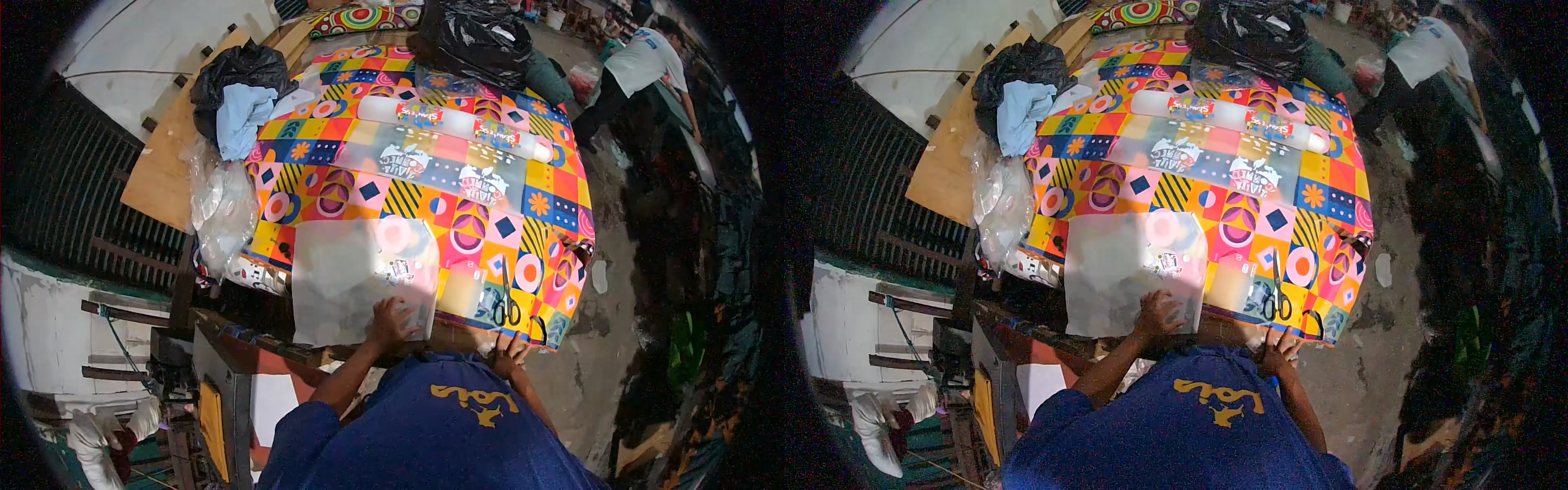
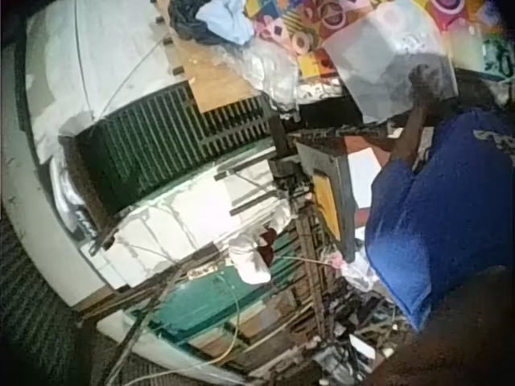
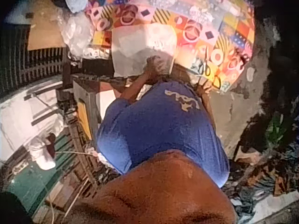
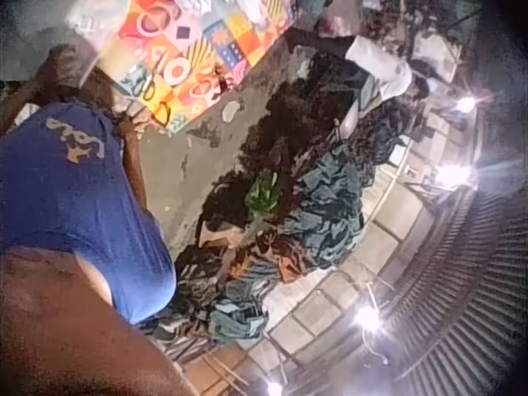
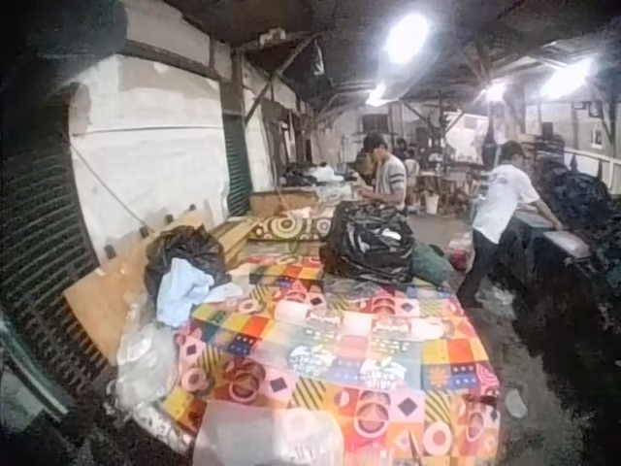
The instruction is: The person uses scissors to cut a piece of white material on a colorful patterned table. The person holds the material with one hand and cuts it with the other, occasionally adjusting the position of the material.
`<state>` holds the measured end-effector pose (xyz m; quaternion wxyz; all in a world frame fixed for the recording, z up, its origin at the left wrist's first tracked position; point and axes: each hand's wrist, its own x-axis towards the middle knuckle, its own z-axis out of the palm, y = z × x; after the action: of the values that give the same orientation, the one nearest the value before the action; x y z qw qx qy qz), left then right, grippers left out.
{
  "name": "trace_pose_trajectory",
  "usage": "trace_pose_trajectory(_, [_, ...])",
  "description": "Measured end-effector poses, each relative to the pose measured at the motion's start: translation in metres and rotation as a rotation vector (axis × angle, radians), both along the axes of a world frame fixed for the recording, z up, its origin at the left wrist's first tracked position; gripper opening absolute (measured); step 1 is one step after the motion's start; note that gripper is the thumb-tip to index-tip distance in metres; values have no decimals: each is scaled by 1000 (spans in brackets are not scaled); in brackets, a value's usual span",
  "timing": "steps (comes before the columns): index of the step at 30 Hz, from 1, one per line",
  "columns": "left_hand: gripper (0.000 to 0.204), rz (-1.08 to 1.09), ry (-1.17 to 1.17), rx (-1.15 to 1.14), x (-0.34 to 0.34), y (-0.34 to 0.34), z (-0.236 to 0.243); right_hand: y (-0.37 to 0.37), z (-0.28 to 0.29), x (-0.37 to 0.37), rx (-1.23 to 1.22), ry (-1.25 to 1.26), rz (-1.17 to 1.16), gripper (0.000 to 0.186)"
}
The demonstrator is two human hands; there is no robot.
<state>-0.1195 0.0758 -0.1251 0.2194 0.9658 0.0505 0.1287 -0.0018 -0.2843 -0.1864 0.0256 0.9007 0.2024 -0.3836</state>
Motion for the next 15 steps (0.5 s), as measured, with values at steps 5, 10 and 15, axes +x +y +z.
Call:
trace_pose_trajectory(5, [24,-42,19,5,5,-17,-10,2,6,-1,-17,-2,-4,65])
trace_pose_trajectory(10, [12,-33,13,-21,7,-21,-16,4,12,-4,-27,3,-5,65])
trace_pose_trajectory(15, [13,-65,-20,50,11,-20,-30,9,20,-4,-34,-1,-25,65])
